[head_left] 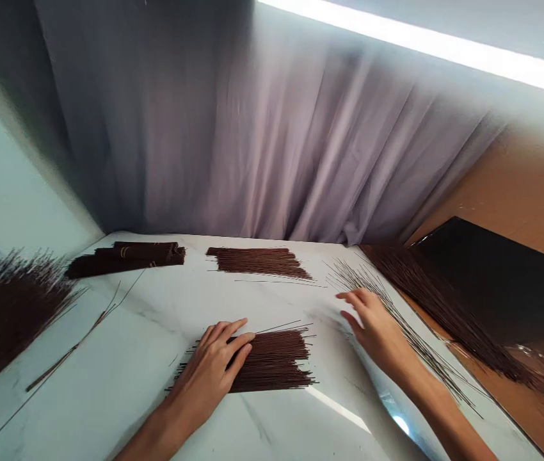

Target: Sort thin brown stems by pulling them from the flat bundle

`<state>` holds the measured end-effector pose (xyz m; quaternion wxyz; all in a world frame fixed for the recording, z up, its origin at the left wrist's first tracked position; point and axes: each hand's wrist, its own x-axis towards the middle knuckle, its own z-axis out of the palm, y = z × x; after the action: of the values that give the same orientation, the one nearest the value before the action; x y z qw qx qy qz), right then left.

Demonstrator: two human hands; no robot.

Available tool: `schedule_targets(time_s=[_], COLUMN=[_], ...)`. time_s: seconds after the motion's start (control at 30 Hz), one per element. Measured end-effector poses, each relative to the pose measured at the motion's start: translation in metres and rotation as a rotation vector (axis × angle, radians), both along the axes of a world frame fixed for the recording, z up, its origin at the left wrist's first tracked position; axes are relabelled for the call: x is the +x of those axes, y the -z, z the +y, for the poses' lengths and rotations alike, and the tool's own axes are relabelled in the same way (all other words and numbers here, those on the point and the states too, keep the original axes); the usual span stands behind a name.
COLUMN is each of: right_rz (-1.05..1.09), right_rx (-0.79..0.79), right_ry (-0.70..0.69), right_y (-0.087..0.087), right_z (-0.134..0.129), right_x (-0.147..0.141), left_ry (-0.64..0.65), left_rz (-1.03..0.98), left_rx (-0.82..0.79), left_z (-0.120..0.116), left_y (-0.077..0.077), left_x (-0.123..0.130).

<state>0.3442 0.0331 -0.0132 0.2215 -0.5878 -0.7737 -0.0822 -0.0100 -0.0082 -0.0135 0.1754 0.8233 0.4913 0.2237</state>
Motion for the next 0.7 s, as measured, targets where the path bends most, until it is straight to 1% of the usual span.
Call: schedule_targets(time_s=[0.03,0.1,0.2,0.3,0.37,0.57,0.7], right_rz=[0.027,0.045,0.054,0.075,0.087,0.091,0.101], right_rx=[-0.046,-0.099,-0.11,-0.114,-0.12,-0.161,-0.14], right_ry=[-0.069,-0.134,-0.139,-0.127,-0.137,-0.232,-0.245], right_y=[-0.001,0.002,0.011,0.02,0.023,0.025,0.03], right_z=[0.01,0.033,0.064,0.078,0.075,0.046,0.038], right_x=[-0.013,-0.035,-0.054,-0.06,-0.06,-0.058,-0.064], left_ry=[0.004,0.014,0.026,0.025,0.03,0.082,0.049], left_rz=[-0.005,-0.022,-0.047,-0.065,-0.056,0.043,0.117], left_rx=[0.003,0.015,0.034,0.04,0.049,0.129,0.164], left_z=[0.0,0.0,0.001,0.003,0.003,0.001,0.012], left_y=[0.001,0.003,0.006,0.007,0.005,-0.001,-0.005], left_x=[0.0,0.0,0.0,0.0,0.0,0.002,0.006])
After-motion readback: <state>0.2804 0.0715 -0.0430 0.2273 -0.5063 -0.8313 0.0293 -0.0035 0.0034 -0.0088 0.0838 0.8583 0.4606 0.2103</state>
